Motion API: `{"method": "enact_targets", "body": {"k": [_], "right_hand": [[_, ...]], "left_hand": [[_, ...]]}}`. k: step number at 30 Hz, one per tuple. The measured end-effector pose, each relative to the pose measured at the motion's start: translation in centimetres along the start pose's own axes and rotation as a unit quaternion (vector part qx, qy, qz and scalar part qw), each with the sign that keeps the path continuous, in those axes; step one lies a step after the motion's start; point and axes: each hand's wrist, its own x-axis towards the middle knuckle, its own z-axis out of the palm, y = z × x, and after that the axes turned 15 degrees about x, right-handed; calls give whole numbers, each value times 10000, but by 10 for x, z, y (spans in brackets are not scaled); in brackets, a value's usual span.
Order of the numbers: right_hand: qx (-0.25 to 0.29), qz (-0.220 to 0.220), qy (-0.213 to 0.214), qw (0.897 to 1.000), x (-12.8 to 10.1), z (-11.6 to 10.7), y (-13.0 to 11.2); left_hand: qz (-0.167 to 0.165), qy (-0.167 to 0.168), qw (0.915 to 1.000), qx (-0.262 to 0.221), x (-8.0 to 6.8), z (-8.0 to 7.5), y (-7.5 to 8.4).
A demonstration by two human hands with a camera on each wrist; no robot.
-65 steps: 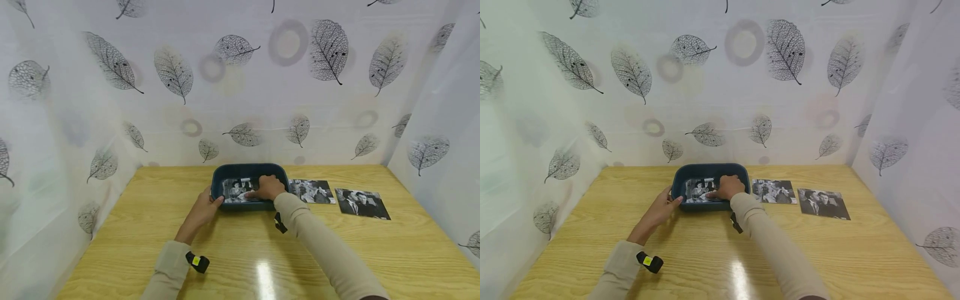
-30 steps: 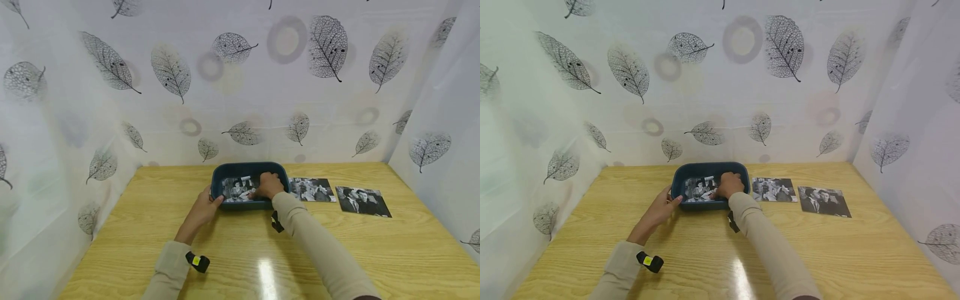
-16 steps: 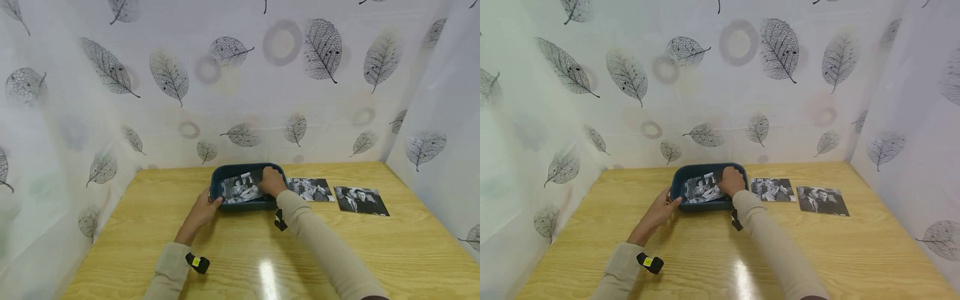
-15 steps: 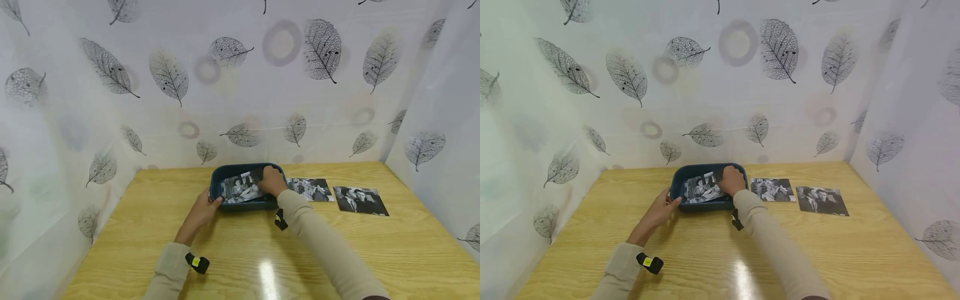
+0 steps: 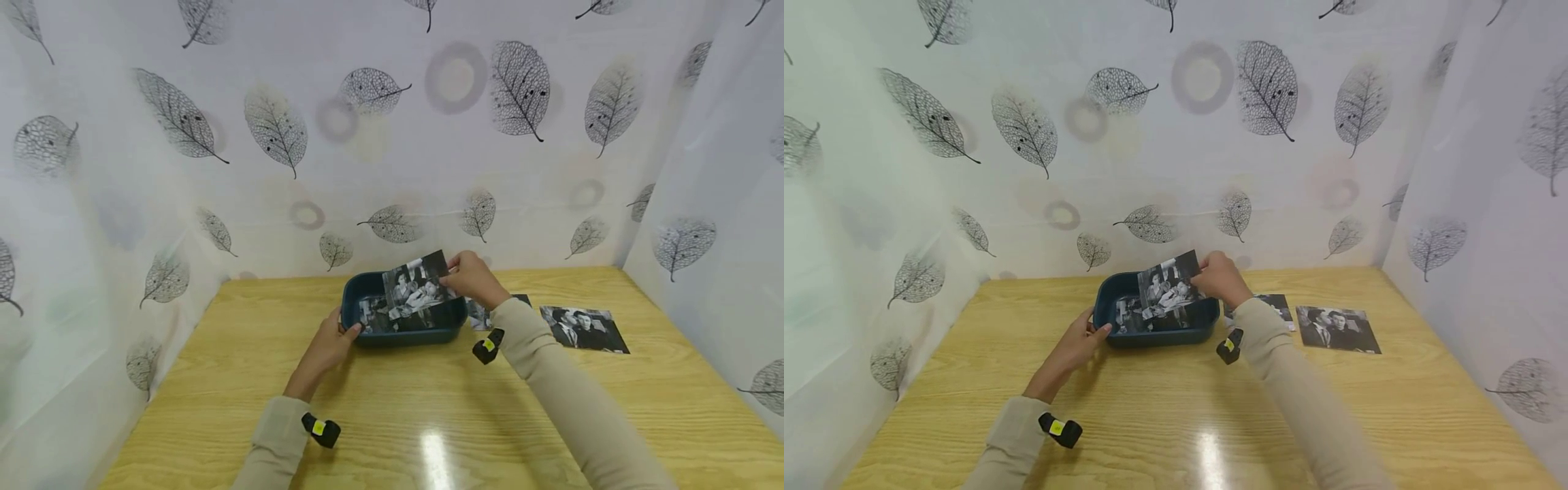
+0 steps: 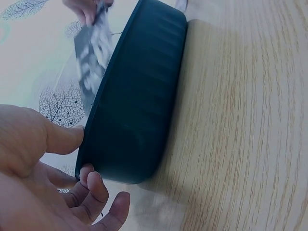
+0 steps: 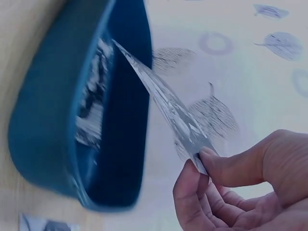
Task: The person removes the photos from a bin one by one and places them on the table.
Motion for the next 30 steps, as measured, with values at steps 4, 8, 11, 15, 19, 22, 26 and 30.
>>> {"method": "enact_targets", "body": {"k": [4, 8, 11, 15, 19, 22, 26, 30], "right_hand": [[475, 97, 40, 9988, -8, -21, 0], [738, 234, 18, 9970, -21, -42, 1], [709, 356, 23, 9968, -33, -57, 6], [731, 520, 59, 9960, -51, -75, 19], [853, 717, 107, 9937, -69, -91, 38], [902, 813, 92, 9926, -79, -102, 56], [990, 968, 138, 9903, -92, -112, 82], [1012, 1179, 190, 9877, -108, -113, 103]], "left_hand": [[-42, 20, 10000, 30, 1, 0, -2], [-16, 51, 10000, -54, 1, 0, -4], [40, 60, 10000, -39, 1, -1, -4], [96, 73, 9999, -1, 2, -2, -3], [125, 80, 9999, 12, 2, -2, -2], [137, 99, 9998, 58, 3, -2, -3], [163, 87, 9998, 72, 3, -1, -4], [157, 65, 9998, 62, 3, 0, -6]]}}
